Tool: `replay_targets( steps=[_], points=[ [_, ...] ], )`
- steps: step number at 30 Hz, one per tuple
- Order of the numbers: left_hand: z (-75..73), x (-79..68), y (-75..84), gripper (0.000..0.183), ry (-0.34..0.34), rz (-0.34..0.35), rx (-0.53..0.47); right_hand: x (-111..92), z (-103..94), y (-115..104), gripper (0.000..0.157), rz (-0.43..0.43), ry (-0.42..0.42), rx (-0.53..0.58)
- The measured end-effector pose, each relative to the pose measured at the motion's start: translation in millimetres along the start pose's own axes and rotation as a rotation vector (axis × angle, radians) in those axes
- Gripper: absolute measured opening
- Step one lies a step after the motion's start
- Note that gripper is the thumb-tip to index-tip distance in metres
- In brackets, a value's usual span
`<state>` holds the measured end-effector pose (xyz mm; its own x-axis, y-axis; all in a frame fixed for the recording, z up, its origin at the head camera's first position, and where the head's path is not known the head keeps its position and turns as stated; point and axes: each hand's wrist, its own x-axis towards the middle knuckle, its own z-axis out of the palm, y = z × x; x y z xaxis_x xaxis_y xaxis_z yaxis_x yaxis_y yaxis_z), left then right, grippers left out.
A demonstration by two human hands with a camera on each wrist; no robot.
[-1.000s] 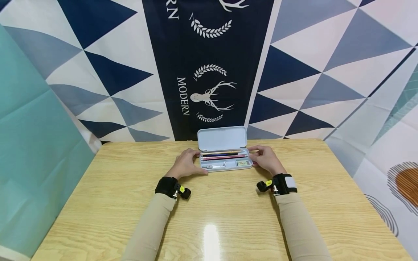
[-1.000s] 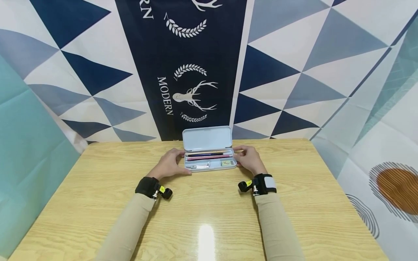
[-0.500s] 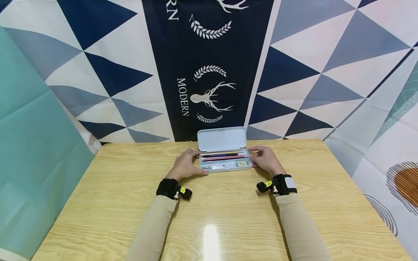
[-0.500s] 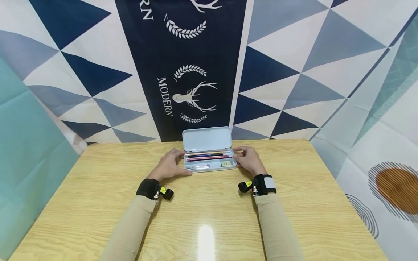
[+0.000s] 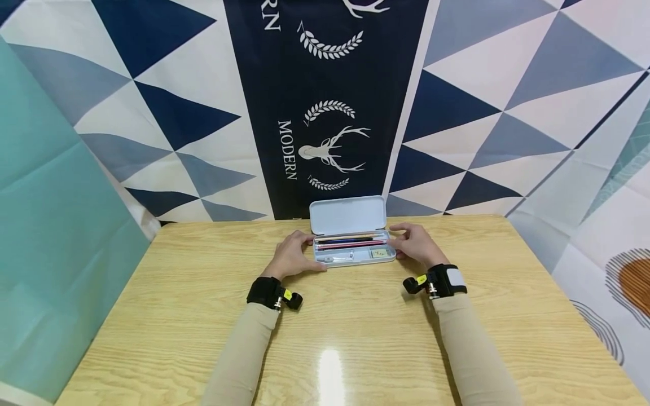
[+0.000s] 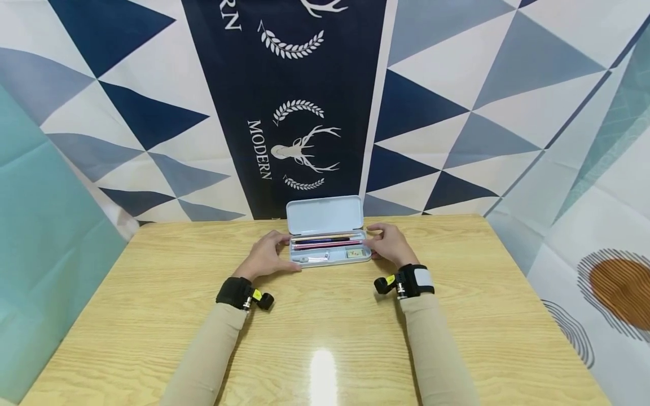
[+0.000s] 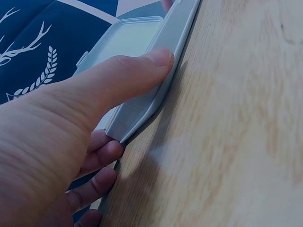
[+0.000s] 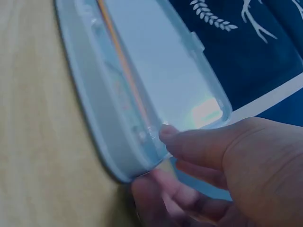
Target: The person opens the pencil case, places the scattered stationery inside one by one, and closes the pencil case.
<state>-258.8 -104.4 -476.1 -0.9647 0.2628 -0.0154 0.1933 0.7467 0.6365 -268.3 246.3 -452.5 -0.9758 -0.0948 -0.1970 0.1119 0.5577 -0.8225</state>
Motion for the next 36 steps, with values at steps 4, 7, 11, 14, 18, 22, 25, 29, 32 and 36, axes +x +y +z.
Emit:
replay_targets(
  steps=[4,7,11,14,18,22,25,29,32,36],
  points=[
    [0.4,-0.3,0.5,0.093,0.005,0.006,-0.012,1,-12.7,-16,0.070,-0.014,0.000,-0.035],
    [0.2,-0.3,-0.4,0.093,0.012,0.008,-0.013,3,-20.6,-33,0.072,-0.055,0.043,-0.075],
    [-0.8,-0.3,-0.6,0.092,0.018,0.008,-0.016,8,-25.0,-52,0.075,-0.082,0.072,-0.117],
    [-0.7,0.0,-1.1,0.092,0.014,0.006,-0.020,13,-23.7,-59,0.078,-0.068,0.056,-0.095],
    [1.8,1.6,-4.1,0.092,0.008,0.002,-0.020,18,-19.5,-59,0.081,-0.057,0.031,-0.037],
    [2.9,1.8,-4.4,0.092,0.008,0.001,-0.018,23,-14.7,-54,0.080,-0.068,0.023,0.033],
    [2.7,0.9,-2.8,0.092,0.010,0.001,-0.018,25,-10.7,-50,0.078,-0.073,0.016,0.087],
    [3.2,1.1,-2.4,0.092,0.015,0.002,-0.015,26,-6.8,-46,0.077,-0.076,0.019,0.126],
    [3.3,1.2,-2.9,0.091,0.016,0.003,-0.017,26,-5.0,-46,0.074,-0.087,0.044,0.139],
    [2.7,0.4,-3.6,0.091,0.023,0.013,-0.017,25,-3.8,-48,0.066,-0.131,0.092,0.132]
  ],
)
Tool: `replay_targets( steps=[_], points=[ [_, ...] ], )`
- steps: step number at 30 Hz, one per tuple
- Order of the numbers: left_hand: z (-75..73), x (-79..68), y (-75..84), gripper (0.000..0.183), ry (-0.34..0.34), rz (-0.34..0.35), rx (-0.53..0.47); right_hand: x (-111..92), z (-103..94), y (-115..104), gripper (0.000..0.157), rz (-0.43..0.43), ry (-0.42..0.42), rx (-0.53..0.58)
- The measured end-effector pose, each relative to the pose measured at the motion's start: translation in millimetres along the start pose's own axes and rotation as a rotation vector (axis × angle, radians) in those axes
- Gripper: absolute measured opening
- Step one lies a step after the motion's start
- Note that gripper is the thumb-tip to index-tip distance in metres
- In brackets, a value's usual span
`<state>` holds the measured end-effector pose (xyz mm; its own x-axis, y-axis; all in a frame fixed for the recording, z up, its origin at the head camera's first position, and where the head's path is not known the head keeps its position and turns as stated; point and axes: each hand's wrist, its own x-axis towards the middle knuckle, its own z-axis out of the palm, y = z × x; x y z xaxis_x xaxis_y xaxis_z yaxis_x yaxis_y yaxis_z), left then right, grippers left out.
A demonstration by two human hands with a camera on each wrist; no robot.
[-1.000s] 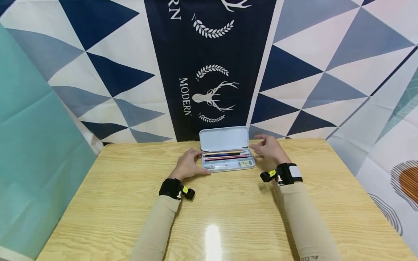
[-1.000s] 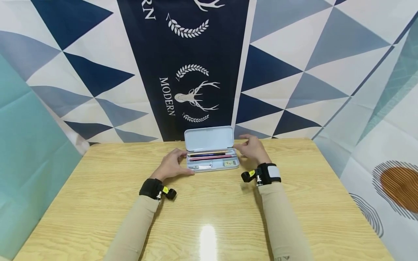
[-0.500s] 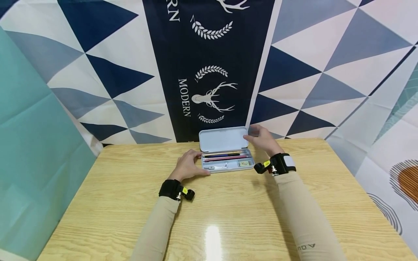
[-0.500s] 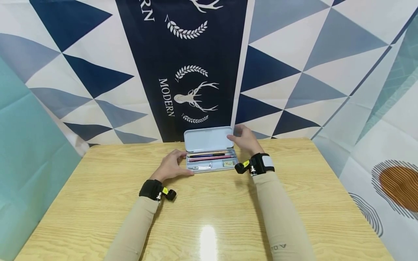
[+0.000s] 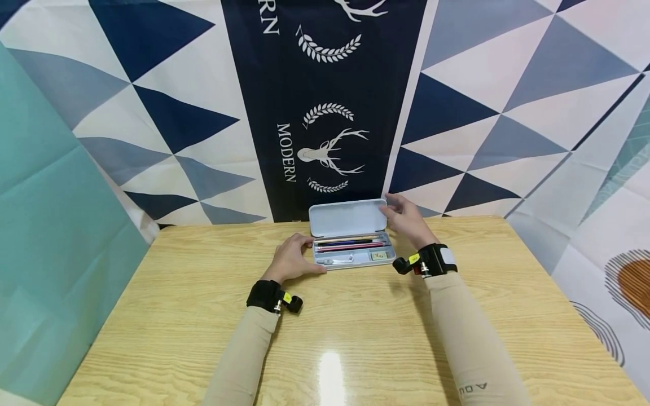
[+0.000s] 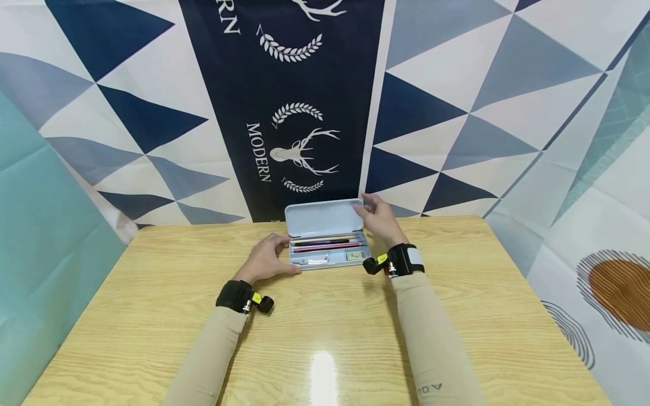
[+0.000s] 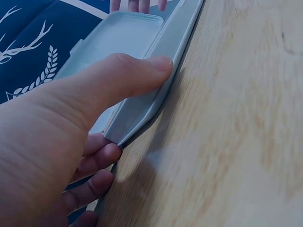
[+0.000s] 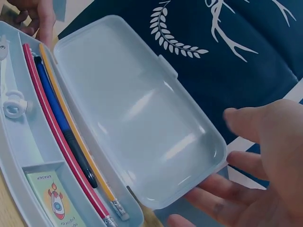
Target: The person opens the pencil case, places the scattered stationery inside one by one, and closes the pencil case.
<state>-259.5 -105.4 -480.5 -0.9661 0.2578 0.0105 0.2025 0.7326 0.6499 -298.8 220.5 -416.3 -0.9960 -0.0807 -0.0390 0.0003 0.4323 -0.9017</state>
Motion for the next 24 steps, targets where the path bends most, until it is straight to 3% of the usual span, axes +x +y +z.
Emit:
replay_targets(
  steps=[9,17,24],
  points=[
    [1.2,0.3,-3.2,0.091,0.014,0.014,0.004,-7,1.1,-5,0.042,-0.127,0.068,-0.164],
    [0.4,-1.4,-1.4,0.091,0.005,-0.002,-0.002,-17,10.6,-18,0.021,-0.255,-0.111,-0.361],
    [0.4,0.7,-1.5,0.088,-0.004,-0.001,-0.006,-22,19.8,-19,0.020,-0.295,-0.280,-0.449]
  ],
)
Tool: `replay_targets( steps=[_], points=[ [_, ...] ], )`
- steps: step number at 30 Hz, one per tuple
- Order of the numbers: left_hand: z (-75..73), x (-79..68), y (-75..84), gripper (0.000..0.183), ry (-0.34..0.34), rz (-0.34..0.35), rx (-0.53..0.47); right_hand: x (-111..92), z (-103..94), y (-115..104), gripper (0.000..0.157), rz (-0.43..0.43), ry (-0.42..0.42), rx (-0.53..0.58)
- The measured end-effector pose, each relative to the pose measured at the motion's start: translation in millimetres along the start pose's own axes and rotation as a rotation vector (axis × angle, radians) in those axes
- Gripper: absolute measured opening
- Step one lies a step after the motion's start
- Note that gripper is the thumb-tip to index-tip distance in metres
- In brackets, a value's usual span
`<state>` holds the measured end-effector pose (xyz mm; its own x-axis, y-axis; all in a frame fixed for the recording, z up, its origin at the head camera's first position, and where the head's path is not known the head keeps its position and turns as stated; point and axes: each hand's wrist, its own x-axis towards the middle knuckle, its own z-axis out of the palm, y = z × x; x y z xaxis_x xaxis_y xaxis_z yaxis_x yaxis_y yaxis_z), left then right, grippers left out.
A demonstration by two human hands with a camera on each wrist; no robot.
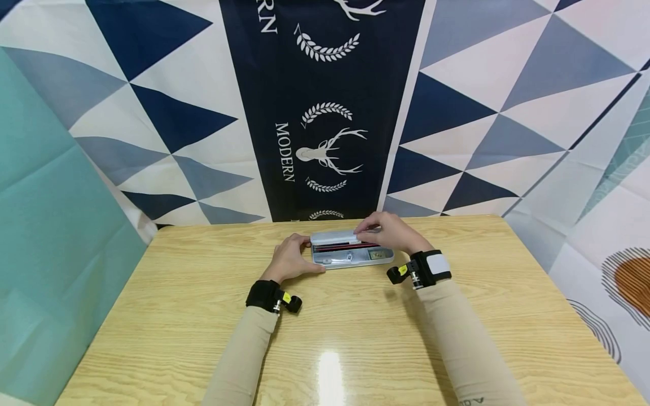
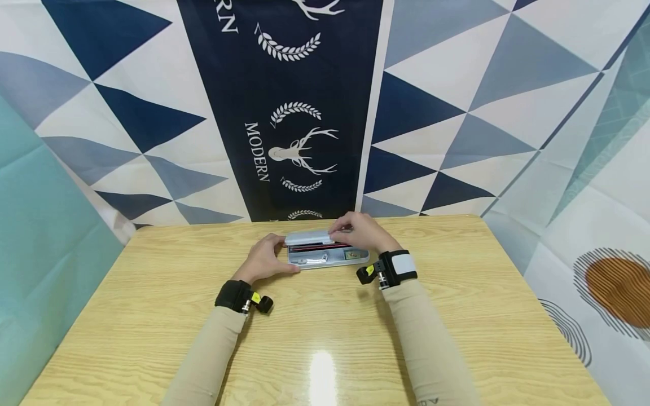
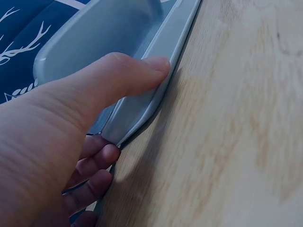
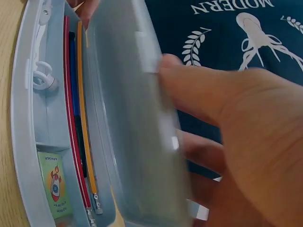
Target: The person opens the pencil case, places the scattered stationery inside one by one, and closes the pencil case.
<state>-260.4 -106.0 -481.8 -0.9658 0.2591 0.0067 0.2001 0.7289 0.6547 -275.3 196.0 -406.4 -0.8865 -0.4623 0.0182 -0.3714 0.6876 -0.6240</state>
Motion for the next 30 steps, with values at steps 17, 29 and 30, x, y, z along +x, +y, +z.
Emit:
replay_targets(
  steps=[17,29,30],
  points=[
    [-3.1,-0.4,2.9,0.094,-0.046,-0.018,-0.013,3,17.9,-8,0.031,-0.064,-0.120,-0.241],
    [-0.7,-0.3,1.6,0.067,-0.002,-0.008,-0.014,10,15.8,-18,0.027,-0.053,-0.177,-0.263],
    [-0.1,0.0,1.9,0.065,0.003,-0.007,-0.014,10,15.6,-18,0.027,-0.054,-0.181,-0.264]
  ],
)
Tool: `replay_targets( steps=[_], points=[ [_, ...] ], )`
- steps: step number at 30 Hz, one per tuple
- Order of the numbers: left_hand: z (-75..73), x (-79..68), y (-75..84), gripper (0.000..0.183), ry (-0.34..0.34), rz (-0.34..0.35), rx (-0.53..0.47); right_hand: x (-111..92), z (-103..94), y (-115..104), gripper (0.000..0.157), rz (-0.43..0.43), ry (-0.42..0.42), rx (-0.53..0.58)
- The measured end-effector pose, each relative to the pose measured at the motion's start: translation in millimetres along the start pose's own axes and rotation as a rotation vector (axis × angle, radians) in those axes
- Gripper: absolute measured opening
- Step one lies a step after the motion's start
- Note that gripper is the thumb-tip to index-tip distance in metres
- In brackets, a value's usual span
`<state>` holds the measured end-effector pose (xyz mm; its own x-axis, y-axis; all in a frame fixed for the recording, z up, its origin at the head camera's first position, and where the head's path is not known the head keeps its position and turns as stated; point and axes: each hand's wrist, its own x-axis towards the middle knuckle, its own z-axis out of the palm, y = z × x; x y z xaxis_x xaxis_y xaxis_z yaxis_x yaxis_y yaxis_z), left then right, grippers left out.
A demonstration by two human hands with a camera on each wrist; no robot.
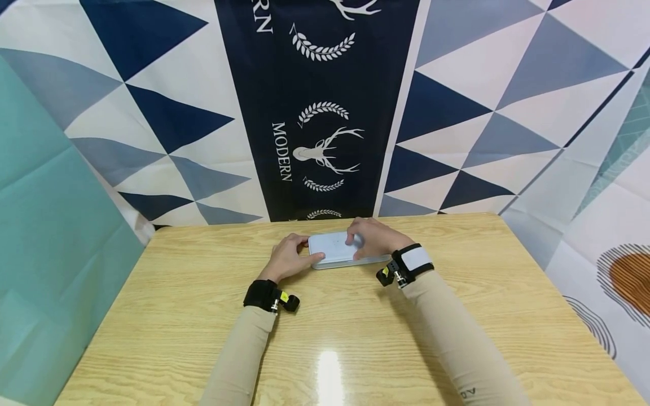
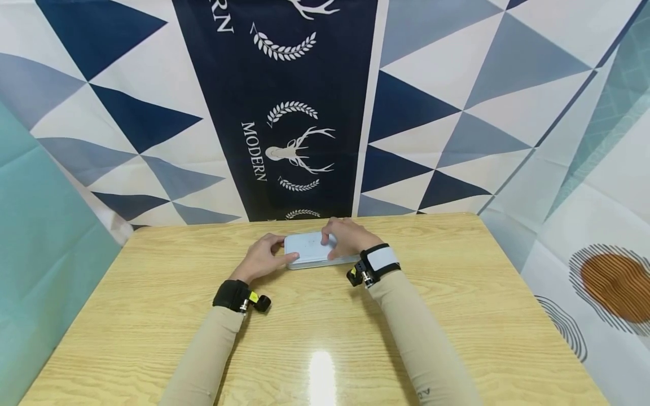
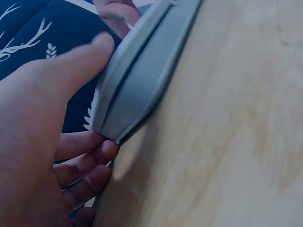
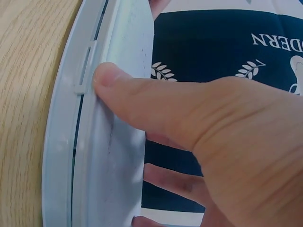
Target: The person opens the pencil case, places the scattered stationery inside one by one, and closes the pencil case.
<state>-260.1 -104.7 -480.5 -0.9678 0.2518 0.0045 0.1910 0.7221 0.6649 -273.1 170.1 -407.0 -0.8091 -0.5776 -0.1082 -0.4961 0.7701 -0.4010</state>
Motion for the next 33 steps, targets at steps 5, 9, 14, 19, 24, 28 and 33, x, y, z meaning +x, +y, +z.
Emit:
replay_targets(
  steps=[5,9,14,19,24,28,33],
  points=[
    [0.5,-0.3,2.8,0.066,0.014,-0.001,-0.019,-1,-2.2,-1,0.026,0.014,-0.015,-0.002],
    [0.2,-0.3,4.0,0.066,0.019,-0.003,-0.028,-1,-2.0,1,0.025,0.011,-0.007,-0.001],
    [0.3,0.2,4.3,0.067,0.011,-0.003,-0.032,-3,1.1,7,0.026,-0.003,0.010,-0.012],
    [-0.1,0.8,4.3,0.071,0.008,0.002,-0.044,-5,1.5,10,0.025,0.000,0.019,-0.026],
    [-0.5,0.1,1.8,0.075,0.022,-0.015,-0.072,-5,2.3,5,0.024,0.003,0.008,-0.043],
    [0.0,-1.8,0.9,0.074,0.027,-0.023,-0.078,-4,4.0,5,0.024,0.014,0.000,-0.050],
    [2.8,-1.2,2.2,0.076,0.018,-0.019,-0.080,3,15.6,32,0.026,-0.041,0.039,-0.084]
  ],
)
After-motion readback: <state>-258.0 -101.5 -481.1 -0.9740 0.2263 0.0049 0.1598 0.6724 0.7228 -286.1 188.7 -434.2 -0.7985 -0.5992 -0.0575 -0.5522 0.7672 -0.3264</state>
